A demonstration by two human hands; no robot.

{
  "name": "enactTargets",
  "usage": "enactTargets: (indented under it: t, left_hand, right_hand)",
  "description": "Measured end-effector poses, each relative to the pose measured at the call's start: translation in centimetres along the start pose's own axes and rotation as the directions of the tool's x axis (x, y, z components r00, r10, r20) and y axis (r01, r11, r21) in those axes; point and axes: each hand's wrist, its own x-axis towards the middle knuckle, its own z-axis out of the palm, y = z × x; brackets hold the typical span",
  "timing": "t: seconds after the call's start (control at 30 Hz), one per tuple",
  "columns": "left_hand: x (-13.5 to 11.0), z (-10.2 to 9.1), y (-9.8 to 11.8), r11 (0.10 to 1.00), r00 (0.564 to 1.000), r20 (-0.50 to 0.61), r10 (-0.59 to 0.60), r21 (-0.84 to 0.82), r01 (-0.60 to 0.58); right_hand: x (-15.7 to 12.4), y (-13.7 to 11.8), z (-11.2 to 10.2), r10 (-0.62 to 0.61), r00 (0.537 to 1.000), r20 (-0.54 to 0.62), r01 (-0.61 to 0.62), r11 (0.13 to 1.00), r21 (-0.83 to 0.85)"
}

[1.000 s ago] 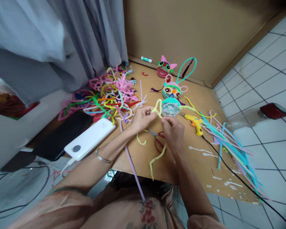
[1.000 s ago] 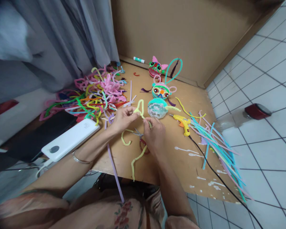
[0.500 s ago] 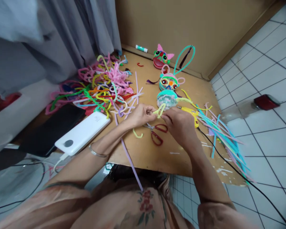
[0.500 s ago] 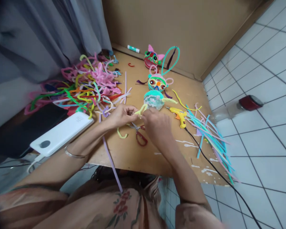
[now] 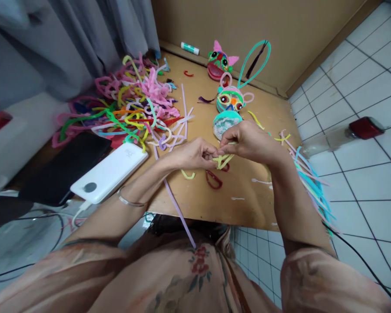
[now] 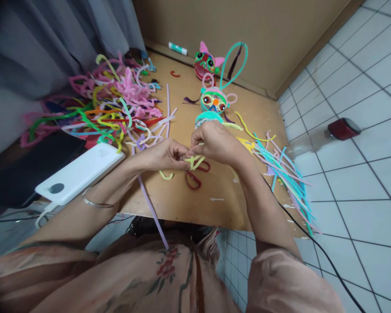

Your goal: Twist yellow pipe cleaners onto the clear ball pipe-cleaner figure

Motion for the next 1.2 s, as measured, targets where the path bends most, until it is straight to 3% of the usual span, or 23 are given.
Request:
enactTargets:
  t: [0.1, 0.2, 0.37, 0.43, 0.53, 0.6, 0.67, 0.83, 0.97, 1.2]
  left_hand:
    - [-0.1, 0.1, 0.4, 0.999, 1.000, 0.017, 0.022, -0.043, -0.021]
    - [-0.2, 0.0, 0.3, 0.998, 0.999, 0.036, 0.030, -0.048, -0.028]
    - [-0.3, 0.0, 0.2, 0.998, 0.999, 0.028, 0.023, -0.062, -0.021]
    - [-0.3, 0.0, 0.2, 0.997, 1.000, 0.012, 0.021, -0.078, -0.020]
    - [-0.2, 0.1, 0.0, 0.992, 0.999, -0.030, 0.019, -0.122, -0.023]
    - [0.0, 0.2, -0.2, 0.985, 0.995, -0.092, 0.025, -0.168, -0.041]
    - [0.1, 0.3, -0.3, 0.976, 0.985, -0.172, 0.021, -0.209, -0.058]
    - [0.5, 0.4, -0.1, 0.964, 0.941, -0.339, -0.014, -0.254, -0.077]
    - [0.8, 0.5, 0.1, 0.961, 0.914, -0.406, -0.018, -0.261, -0.097]
    - [1.0, 0.9, -0.3, 0.949, 0.896, -0.444, 0.006, -0.280, -0.145]
  right_hand:
    - [0.4, 0.7, -0.8, 0.011, 0.994, 0.105, -0.029, 0.985, 0.172]
    - [0.4, 1.5, -1.3, -0.006, 0.983, 0.181, -0.037, 0.972, 0.231]
    - [0.1, 2.5, -1.3, 0.033, 0.999, -0.006, -0.030, 0.962, 0.271]
    - [0.2, 2.2, -1.2, 0.052, 0.996, 0.073, -0.071, 0.953, 0.294]
    - [0.1, 1.5, -1.1, 0.023, 0.955, 0.296, -0.132, 0.925, 0.355]
    - [-0.2, 1.2, -0.8, 0.007, 0.943, 0.334, -0.153, 0.898, 0.412]
    - [-0.8, 1.2, 0.0, 0.004, 0.959, 0.284, -0.144, 0.870, 0.472]
    - [-2.9, 1.6, 3.5, 0.072, 0.997, 0.000, -0.055, 0.763, 0.644]
    - [-4.1, 0.9, 5.9, 0.139, 0.965, -0.221, 0.036, 0.768, 0.640]
    - [-4.1, 0.4, 7.0, 0.219, 0.909, -0.355, 0.056, 0.779, 0.624]
